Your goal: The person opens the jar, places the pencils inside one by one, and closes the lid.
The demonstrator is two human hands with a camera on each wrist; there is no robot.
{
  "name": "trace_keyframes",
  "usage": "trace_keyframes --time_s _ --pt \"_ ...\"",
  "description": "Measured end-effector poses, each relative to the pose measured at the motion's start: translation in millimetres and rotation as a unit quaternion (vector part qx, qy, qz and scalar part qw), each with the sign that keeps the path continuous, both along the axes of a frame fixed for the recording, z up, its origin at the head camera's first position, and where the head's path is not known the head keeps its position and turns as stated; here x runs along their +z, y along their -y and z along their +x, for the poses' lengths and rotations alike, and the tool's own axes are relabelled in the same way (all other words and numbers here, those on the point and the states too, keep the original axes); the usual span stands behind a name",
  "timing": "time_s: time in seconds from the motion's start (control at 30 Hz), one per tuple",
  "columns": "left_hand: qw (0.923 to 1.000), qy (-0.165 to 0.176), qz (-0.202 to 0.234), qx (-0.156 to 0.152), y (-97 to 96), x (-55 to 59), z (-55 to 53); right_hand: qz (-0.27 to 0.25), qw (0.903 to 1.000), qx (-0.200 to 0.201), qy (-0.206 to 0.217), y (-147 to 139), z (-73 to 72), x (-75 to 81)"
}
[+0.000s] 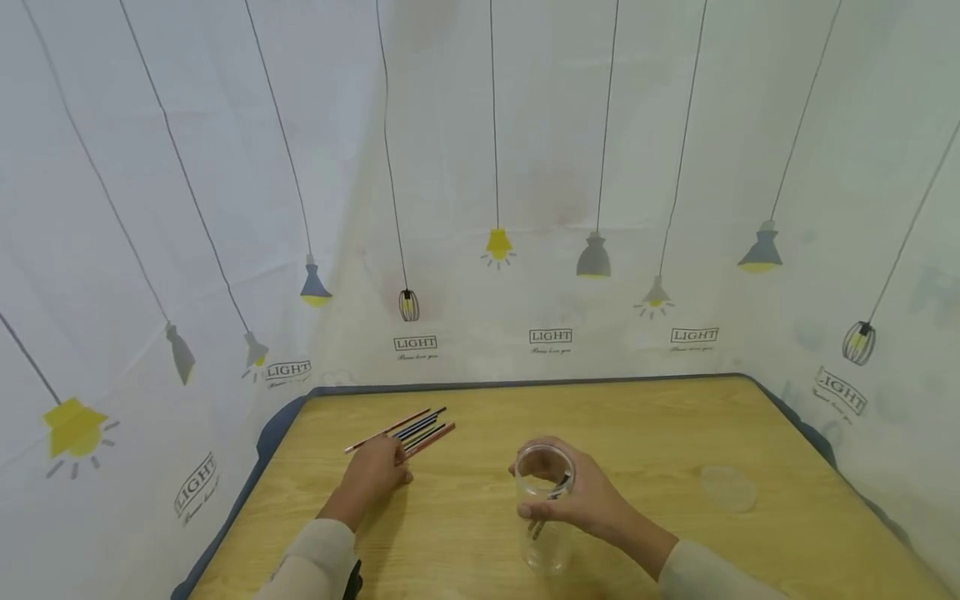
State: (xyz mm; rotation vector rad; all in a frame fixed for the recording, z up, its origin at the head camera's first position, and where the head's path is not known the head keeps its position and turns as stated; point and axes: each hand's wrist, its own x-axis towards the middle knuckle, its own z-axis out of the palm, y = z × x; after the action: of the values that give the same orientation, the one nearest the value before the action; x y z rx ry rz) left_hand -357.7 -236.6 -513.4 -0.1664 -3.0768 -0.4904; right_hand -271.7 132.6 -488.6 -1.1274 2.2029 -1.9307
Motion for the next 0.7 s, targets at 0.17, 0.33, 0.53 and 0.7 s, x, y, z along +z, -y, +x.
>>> trace_keyframes --time_s 0.17,0.33,0.53,0.7 --pt "0.9999 -0.011 -0.002 -0.007 0.6 -0.2 1.3 0.006 1.0 -0.005 0.004 0.8 0.5 -0.1" --pt "0.9992 -0.04 -0.005 -0.006 1.6 -3.7 -0.9 0.009 0.9999 -0.006 0.001 0.6 0.1 -0.9" --pt "0.9991 -0.04 -0.013 0.011 1.2 -3.3 0.5 0.009 0.9998 -0.007 0.015 0.0 1.0 -1.2" --pt "0.9993 -0.037 -0.004 0.011 5.1 -8.1 -5.9 0.006 0.9998 -0.006 0.016 0.0 1.2 -1.7"
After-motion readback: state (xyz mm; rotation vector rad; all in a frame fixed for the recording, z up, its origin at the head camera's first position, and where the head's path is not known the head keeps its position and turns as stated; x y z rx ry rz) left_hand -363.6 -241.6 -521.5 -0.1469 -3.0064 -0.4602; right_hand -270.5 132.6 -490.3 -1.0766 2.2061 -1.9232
